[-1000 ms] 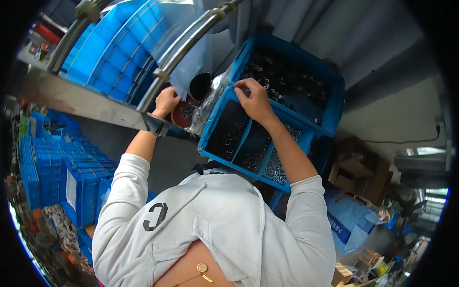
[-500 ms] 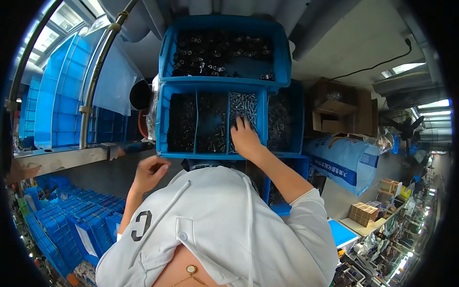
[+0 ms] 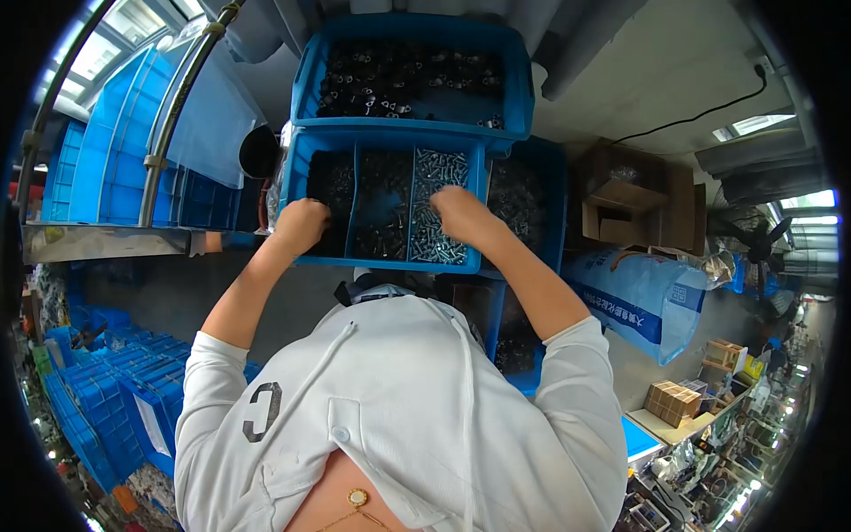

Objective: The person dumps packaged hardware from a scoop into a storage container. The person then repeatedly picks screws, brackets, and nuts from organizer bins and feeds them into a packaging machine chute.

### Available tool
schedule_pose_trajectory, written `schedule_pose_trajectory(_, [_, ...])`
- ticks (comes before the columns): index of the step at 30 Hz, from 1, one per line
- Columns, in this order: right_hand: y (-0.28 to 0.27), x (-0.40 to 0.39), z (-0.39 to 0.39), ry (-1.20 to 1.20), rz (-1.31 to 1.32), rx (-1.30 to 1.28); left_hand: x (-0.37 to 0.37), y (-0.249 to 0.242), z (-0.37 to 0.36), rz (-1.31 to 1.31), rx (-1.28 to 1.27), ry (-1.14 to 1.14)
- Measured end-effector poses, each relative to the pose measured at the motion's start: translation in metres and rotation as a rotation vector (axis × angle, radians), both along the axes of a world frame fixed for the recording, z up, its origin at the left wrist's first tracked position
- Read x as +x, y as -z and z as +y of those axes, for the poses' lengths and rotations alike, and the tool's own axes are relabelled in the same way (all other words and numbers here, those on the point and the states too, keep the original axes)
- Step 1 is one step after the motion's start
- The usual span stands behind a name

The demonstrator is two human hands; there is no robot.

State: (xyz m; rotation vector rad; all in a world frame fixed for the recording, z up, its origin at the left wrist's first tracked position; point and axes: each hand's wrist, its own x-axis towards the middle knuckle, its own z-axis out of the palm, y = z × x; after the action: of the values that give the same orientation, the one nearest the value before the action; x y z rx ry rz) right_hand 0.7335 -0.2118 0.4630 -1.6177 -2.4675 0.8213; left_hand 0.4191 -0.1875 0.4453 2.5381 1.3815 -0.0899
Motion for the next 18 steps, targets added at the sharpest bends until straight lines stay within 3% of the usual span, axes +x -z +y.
schedule_pose_trajectory(3, [-0.016,0.009,-0.006,0.156,0.276,0.043,-0.003,-0.025,-0.007,-0.260,-0.071,-0.093])
schedule_pose_trajectory(6, [-0.039,0.015,-0.021,0.427,0.598,-0.198,-0.005,-0.030,-0.012,-0.493,0.006,-0.154])
schedule_pose_trajectory(11, [-0.041,0.028,-0.040,0.834,1.647,-0.867,-0.004,-0.050,-0.031,-0.932,-0.376,-0.597])
schedule_pose_trajectory(14, [-0.041,0.037,-0.017,0.695,1.931,-1.142,-0.015,-0.048,-0.040,-1.071,-0.508,-0.694])
schedule_pose_trajectory(17, [-0.056,0.057,0.039,0.501,1.802,-1.141,-0.019,-0.043,-0.043,-1.092,-0.581,-0.733])
schedule_pose_trajectory(18, [-0.062,0.062,0.064,0.520,1.552,-0.963,-0.018,-0.045,-0.043,-1.069,-0.606,-0.735])
